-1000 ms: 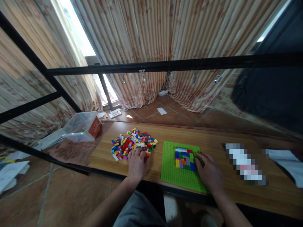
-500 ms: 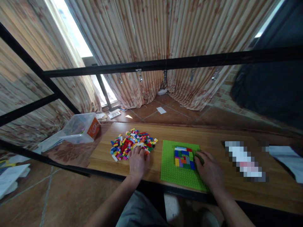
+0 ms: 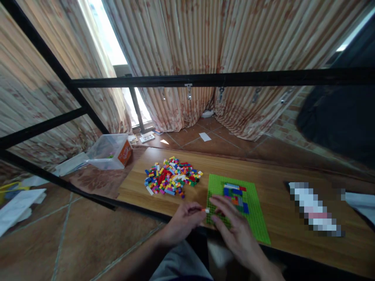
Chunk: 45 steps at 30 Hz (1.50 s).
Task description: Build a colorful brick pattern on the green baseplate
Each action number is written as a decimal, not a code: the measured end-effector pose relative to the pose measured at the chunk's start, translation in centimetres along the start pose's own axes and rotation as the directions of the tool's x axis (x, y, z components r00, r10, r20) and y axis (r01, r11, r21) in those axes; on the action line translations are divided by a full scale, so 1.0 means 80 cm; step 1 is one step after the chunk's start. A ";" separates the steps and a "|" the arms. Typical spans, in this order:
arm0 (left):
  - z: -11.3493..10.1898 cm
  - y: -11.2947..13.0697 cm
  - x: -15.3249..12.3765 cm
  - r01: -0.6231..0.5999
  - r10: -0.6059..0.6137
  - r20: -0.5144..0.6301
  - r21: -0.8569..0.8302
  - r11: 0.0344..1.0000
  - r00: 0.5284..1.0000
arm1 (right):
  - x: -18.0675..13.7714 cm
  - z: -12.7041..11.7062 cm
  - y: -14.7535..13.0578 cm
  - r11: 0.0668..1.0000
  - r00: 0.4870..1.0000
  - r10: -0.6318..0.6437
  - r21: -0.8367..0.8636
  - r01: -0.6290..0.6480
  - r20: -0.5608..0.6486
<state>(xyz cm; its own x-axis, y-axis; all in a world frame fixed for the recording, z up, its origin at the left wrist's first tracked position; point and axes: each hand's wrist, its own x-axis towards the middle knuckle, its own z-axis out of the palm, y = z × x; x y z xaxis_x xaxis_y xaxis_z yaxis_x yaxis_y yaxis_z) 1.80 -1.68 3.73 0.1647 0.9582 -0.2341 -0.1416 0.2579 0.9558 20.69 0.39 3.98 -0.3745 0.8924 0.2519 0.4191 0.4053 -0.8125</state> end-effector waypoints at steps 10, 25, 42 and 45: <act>-0.035 -0.037 -0.067 0.286 -0.225 0.187 -0.442 0.850 0.956 | -0.034 0.098 -0.002 0.962 0.989 0.126 0.233 -0.141 0.079; -0.051 -0.088 -0.079 0.343 -0.357 0.030 -0.360 0.867 0.934 | 0.094 0.131 0.012 0.953 0.981 0.145 -0.246 -0.174 -0.132; -0.034 -0.066 -0.044 -0.001 0.000 -0.010 -0.081 0.997 1.000 | -0.046 0.115 -0.010 0.956 0.961 0.272 0.123 -0.266 -0.038; -0.029 -0.066 -0.043 0.006 -0.006 0.000 -0.066 0.998 1.000 | -0.054 0.111 0.001 0.953 0.960 0.276 0.142 -0.268 -0.039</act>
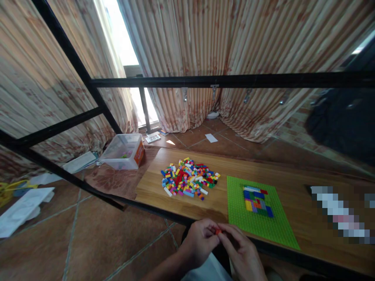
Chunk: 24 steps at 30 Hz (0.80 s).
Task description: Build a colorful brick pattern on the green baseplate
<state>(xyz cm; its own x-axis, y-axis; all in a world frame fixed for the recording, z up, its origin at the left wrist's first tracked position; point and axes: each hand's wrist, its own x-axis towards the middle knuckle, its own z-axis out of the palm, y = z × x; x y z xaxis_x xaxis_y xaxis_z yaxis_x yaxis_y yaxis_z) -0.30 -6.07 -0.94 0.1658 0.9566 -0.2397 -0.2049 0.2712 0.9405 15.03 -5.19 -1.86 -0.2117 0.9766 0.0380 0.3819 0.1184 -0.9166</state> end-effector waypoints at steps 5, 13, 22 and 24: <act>0.001 0.000 0.000 0.013 -0.008 -0.049 0.089 0.996 0.999 | -0.004 0.002 0.010 1.000 1.000 0.007 0.002 -0.007 0.012; -0.060 0.037 0.014 -0.115 0.245 -0.287 0.405 0.907 0.926 | 0.027 -0.005 0.007 0.998 0.999 -0.033 -0.059 0.032 -0.015; -0.253 0.124 0.094 0.082 0.491 -0.474 0.776 0.625 0.731 | 0.117 0.019 -0.012 0.964 0.976 -0.180 -0.217 0.151 -0.123; -0.262 0.121 0.105 0.061 0.479 -0.405 0.809 0.585 0.779 | 0.131 0.030 -0.016 0.952 0.966 -0.216 -0.250 0.176 -0.143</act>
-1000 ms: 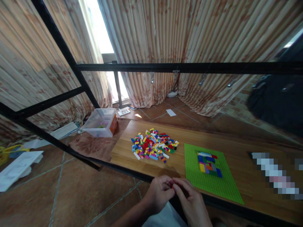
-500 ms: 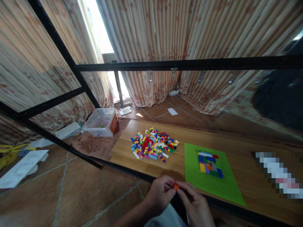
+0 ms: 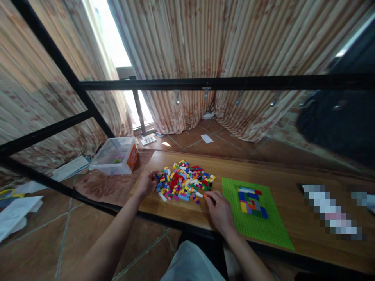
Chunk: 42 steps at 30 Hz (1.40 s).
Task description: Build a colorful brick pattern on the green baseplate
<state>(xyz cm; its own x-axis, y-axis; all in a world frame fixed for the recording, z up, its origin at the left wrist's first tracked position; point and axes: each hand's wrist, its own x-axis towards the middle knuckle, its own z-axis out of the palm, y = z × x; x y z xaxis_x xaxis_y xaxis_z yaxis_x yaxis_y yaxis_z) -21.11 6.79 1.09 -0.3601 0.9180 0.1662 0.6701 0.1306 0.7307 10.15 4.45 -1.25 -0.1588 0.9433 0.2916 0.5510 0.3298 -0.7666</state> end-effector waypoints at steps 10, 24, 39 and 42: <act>0.010 -0.025 0.003 -0.165 0.155 0.100 0.109 0.980 0.983 | 0.008 0.019 0.003 1.000 0.996 0.002 -0.019 -0.003 -0.092; -0.014 0.005 -0.023 -0.057 0.057 -0.010 0.012 0.998 0.998 | -0.025 -0.012 0.015 0.999 0.990 0.038 0.029 -0.034 -0.133; 0.054 0.102 -0.133 0.274 -0.070 0.329 -0.632 0.725 0.942 | 0.018 0.007 0.003 0.987 0.994 -0.045 -0.149 0.059 0.095; 0.065 0.108 -0.142 0.298 -0.038 0.403 -0.608 0.736 0.915 | 0.011 -0.002 0.004 0.986 0.995 -0.051 -0.155 0.064 0.086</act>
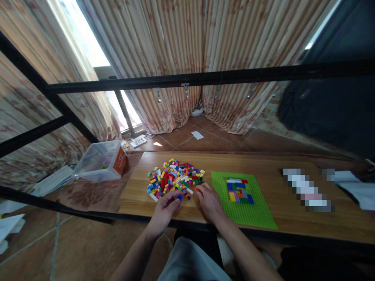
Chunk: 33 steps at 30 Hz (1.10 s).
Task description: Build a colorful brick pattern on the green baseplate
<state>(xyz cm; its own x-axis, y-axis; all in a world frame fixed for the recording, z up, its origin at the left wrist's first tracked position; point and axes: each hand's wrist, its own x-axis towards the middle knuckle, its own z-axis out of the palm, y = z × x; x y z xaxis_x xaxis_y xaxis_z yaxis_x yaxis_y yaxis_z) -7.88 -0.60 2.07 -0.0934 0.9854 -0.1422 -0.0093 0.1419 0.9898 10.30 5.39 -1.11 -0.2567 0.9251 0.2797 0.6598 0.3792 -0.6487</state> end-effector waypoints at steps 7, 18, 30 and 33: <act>0.038 -0.011 -0.012 0.027 -0.036 0.207 0.049 0.998 0.978 | -0.043 -0.073 0.070 0.996 0.972 0.054 -0.062 -0.070 -0.228; 0.074 -0.013 -0.010 -0.224 0.103 0.282 0.439 0.870 0.954 | -0.010 -0.122 0.140 0.966 0.980 0.010 -0.253 -0.061 -0.198; 0.069 -0.015 -0.003 -0.269 0.119 0.329 0.458 0.847 0.937 | -0.012 -0.127 0.146 0.966 0.944 0.095 -0.201 -0.165 -0.317; 0.068 -0.017 -0.002 -0.274 0.122 0.332 0.462 0.844 0.935 | -0.003 -0.125 0.148 0.950 0.910 0.158 -0.193 -0.246 -0.384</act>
<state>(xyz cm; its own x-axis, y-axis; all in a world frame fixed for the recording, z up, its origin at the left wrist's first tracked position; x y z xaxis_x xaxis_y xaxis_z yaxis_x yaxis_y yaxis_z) -2.42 -0.47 0.69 0.2419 0.9702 -0.0139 0.4773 -0.1066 0.8722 25.26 9.52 -1.76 0.1420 0.8943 0.4243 0.8263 0.1288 -0.5482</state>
